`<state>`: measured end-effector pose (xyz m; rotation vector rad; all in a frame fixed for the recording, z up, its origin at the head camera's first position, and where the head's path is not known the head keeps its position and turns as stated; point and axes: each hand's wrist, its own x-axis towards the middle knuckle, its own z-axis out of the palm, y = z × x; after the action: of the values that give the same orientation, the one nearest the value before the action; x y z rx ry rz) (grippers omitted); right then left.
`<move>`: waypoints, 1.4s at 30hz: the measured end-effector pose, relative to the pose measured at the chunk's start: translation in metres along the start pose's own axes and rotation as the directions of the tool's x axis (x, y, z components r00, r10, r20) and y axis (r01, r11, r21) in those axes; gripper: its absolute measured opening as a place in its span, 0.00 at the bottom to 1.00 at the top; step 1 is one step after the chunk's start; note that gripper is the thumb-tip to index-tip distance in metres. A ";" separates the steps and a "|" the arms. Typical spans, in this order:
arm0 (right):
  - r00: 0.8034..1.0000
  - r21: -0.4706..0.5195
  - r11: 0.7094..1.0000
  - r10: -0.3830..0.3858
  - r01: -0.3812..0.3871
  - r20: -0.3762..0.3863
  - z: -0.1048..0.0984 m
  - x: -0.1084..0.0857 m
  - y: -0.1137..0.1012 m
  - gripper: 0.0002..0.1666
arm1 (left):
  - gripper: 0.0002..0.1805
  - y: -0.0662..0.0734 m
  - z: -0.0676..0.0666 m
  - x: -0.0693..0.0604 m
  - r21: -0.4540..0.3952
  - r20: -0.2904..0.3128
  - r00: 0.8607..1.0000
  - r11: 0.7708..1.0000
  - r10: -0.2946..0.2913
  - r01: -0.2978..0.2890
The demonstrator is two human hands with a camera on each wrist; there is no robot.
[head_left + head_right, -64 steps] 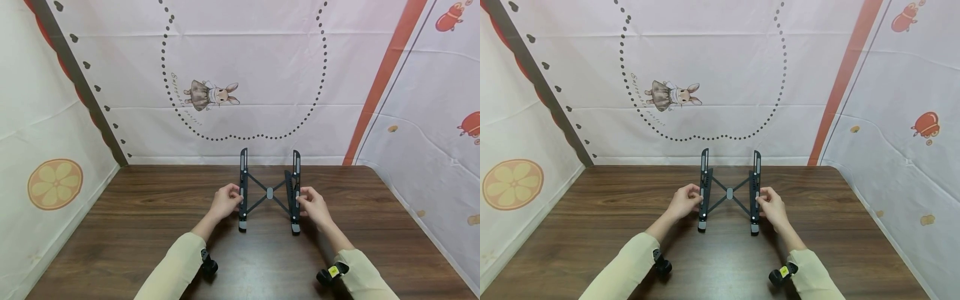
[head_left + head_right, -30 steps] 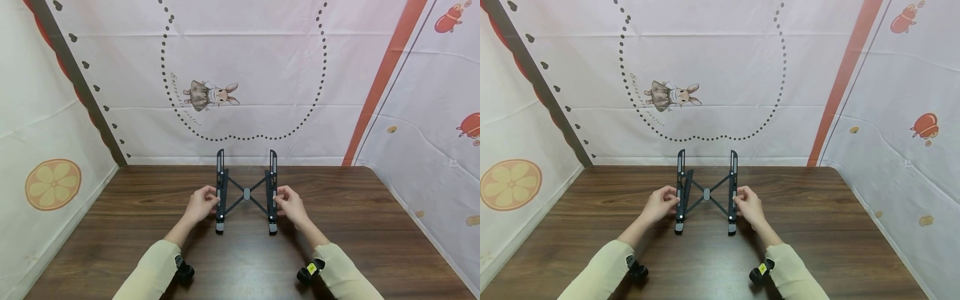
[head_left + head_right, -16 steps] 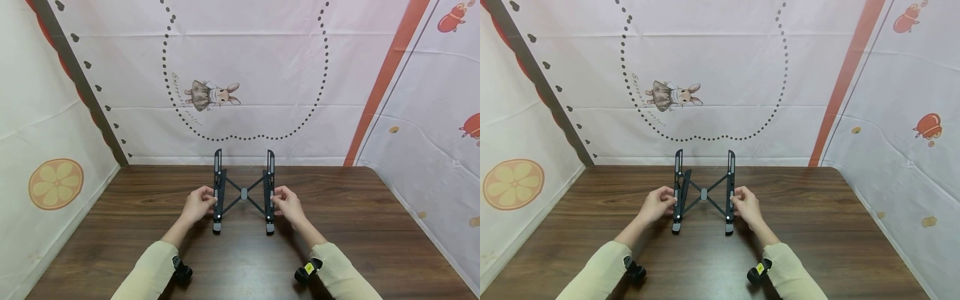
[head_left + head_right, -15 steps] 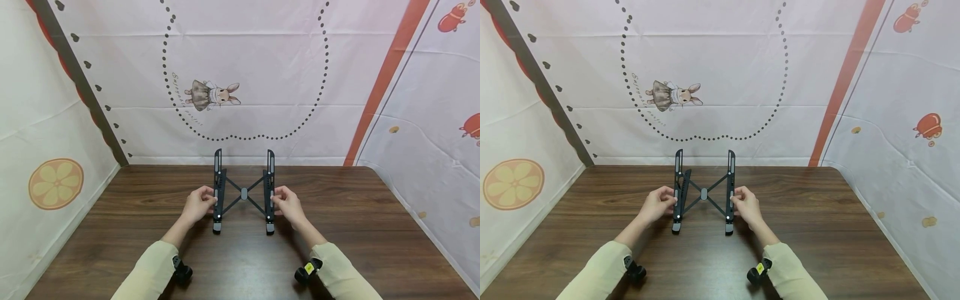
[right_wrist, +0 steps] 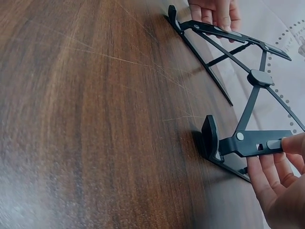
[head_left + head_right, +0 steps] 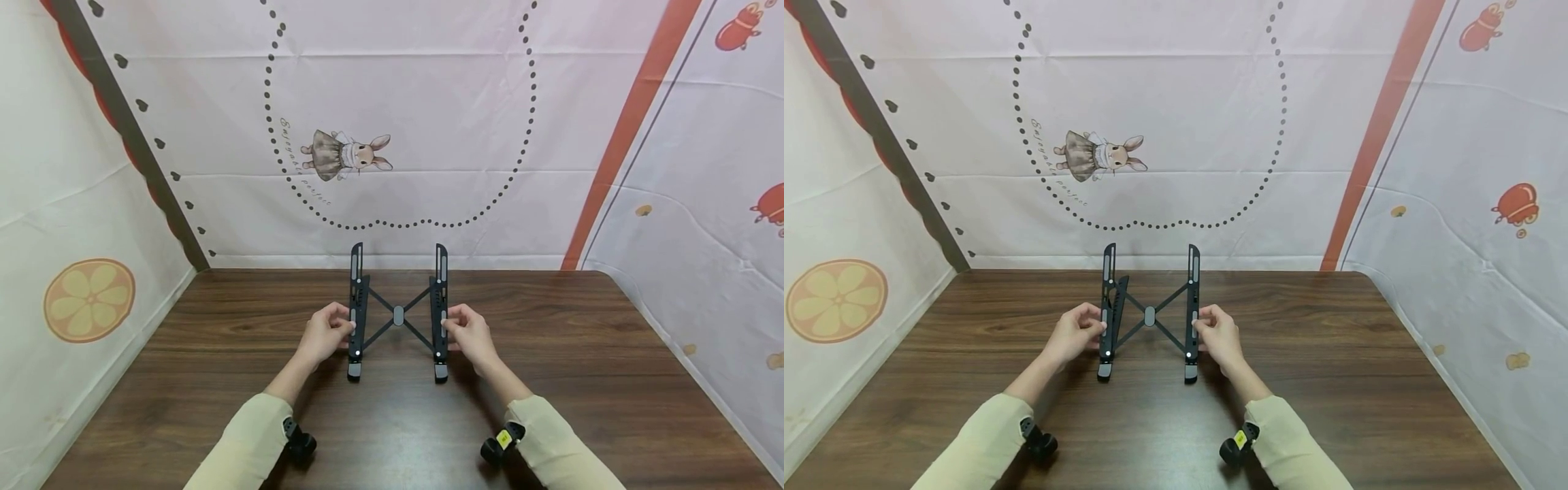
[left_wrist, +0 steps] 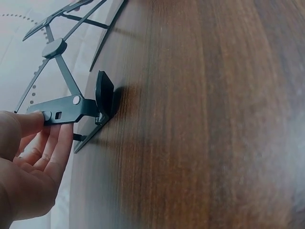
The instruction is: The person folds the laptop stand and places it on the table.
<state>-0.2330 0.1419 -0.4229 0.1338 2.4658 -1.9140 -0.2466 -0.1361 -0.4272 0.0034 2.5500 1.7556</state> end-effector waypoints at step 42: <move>0.998 -0.006 1.000 -0.007 0.007 -0.057 0.012 0.003 -0.002 0.10 | 0.10 0.004 0.014 -0.002 0.022 -0.056 0.998 0.999 0.035 -0.033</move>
<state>-0.2362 0.1304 -0.4242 0.1825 2.5106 -1.9332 -0.2440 -0.1217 -0.4287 -0.0023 2.6236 1.7651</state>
